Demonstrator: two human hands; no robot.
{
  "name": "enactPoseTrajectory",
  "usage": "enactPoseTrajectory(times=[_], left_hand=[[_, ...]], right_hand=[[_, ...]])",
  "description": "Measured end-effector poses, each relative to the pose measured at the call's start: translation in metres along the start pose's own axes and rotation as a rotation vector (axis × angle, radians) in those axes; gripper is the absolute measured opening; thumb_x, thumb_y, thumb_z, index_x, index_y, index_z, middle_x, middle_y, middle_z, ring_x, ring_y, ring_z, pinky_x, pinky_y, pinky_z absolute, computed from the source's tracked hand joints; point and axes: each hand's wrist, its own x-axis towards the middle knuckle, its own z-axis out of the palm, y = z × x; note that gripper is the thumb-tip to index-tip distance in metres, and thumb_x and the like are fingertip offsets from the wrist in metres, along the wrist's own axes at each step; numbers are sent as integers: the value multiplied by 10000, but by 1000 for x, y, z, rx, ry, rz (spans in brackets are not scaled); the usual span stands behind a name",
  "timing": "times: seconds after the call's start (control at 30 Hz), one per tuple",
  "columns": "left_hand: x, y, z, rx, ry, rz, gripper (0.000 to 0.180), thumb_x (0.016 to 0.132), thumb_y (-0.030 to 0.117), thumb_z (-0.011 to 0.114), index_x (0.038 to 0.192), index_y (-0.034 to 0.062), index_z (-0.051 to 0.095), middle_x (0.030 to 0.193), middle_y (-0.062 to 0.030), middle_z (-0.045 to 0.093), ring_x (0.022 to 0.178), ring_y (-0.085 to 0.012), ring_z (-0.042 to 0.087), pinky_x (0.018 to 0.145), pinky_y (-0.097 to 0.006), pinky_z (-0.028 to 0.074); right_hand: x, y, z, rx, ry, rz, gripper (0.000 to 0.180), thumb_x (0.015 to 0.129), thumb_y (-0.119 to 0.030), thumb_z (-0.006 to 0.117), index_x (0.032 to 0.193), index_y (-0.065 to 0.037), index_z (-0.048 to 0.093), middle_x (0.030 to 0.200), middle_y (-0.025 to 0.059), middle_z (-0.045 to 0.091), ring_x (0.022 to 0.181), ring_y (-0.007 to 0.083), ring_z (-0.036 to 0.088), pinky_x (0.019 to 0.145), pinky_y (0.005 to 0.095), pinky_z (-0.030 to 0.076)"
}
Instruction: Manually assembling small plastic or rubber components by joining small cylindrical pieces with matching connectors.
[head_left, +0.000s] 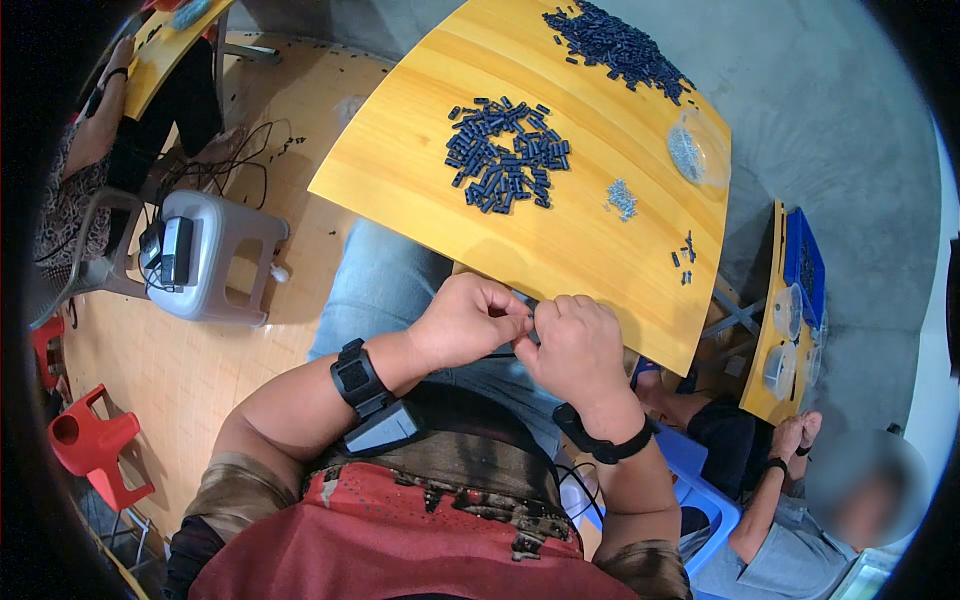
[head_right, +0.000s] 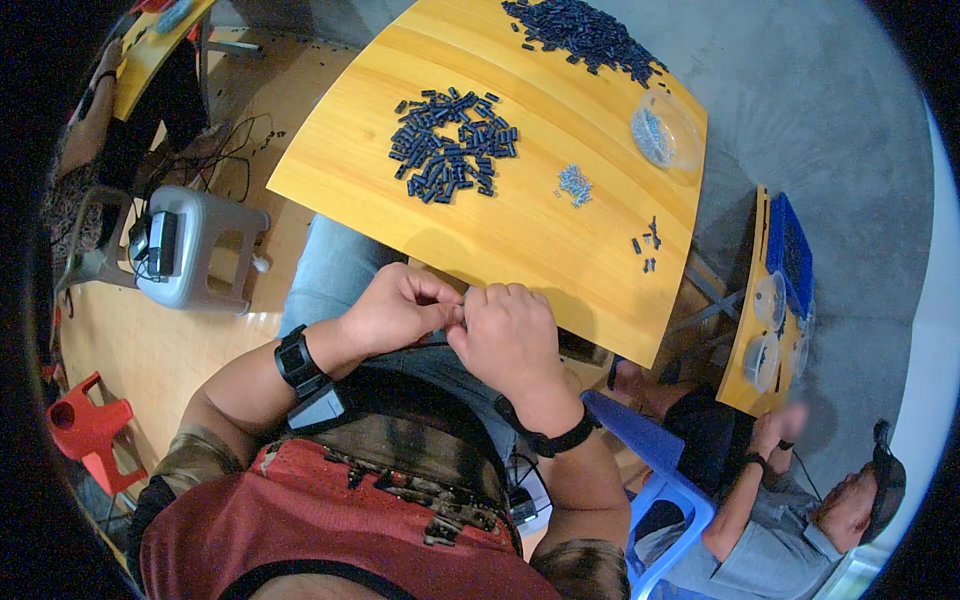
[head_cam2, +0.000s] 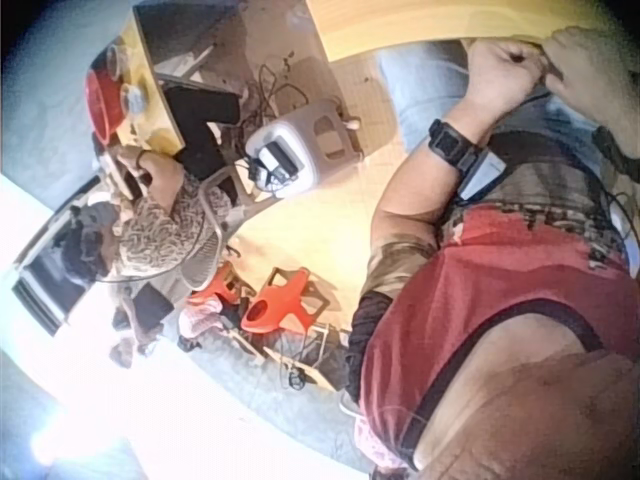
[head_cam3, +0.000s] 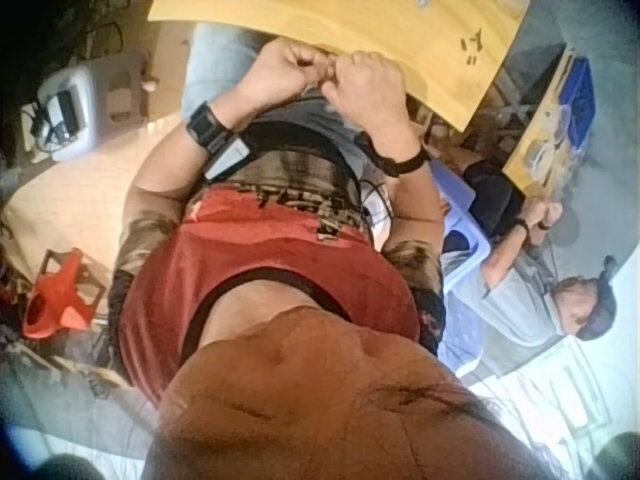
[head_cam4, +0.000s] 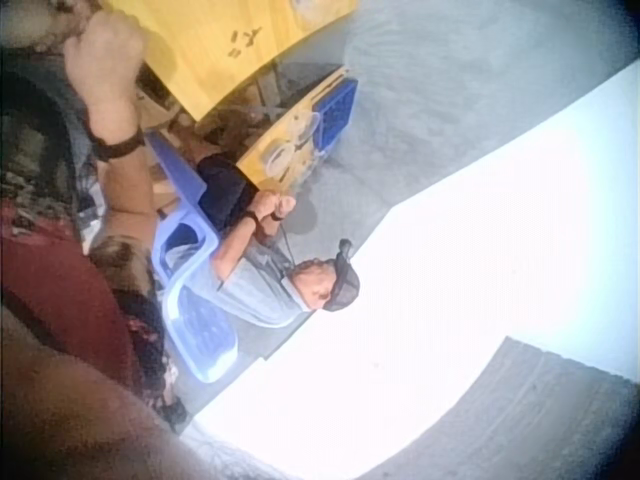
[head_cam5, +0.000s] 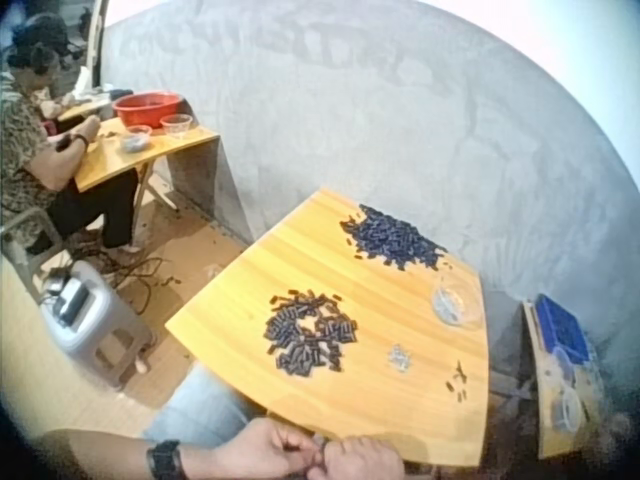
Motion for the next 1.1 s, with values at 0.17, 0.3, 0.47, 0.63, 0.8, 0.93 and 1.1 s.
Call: enactPoseTrajectory(times=[0.17,0.3,0.47,0.63,0.8,0.93,1.1], left_hand=[[0,-11,7,-54,29,47,88,825,46,656,816,-30,699,710,-46,679,618,-51,565,553,-225,467],[-1,-10,8,68,16,94,86,832,36,645,837,-31,699,712,-52,685,632,-48,573,569,-229,480],[-4,-5,8,207,20,148,83,826,16,632,849,-31,697,710,-72,690,631,-47,585,580,-228,496],[-6,-2,7,264,56,202,83,811,23,633,844,-26,690,684,-93,681,596,-58,591,556,-246,496],[-11,0,7,251,72,220,71,816,21,632,822,-29,682,663,-80,667,600,-56,584,553,-246,488],[-17,-7,11,191,57,207,66,831,14,628,828,-30,677,670,-69,659,628,-59,582,567,-240,479],[-22,-10,16,135,90,290,66,838,4,620,840,-28,677,693,-72,665,638,-76,590,569,-248,475]], right_hand=[[-2,6,1,-6,96,-112,229,615,-259,712,618,-85,563,603,78,570,612,256,587,551,390,461],[-6,8,8,-6,108,-129,239,596,-268,720,599,-93,557,582,67,563,588,251,581,538,388,455],[-8,8,12,15,151,-163,250,580,-267,730,590,-93,551,582,68,567,583,249,580,537,385,450],[-4,6,11,25,142,-154,244,591,-264,730,591,-96,554,583,72,568,590,254,585,544,384,454],[-2,2,4,34,111,-139,237,606,-267,727,605,-96,563,595,76,578,600,258,591,556,388,455],[-4,4,1,21,84,-205,234,605,-267,721,613,-93,564,602,75,579,604,256,591,565,388,454],[-2,5,-12,18,51,-279,219,601,-254,709,602,-94,559,592,71,569,596,253,587,557,384,452]])
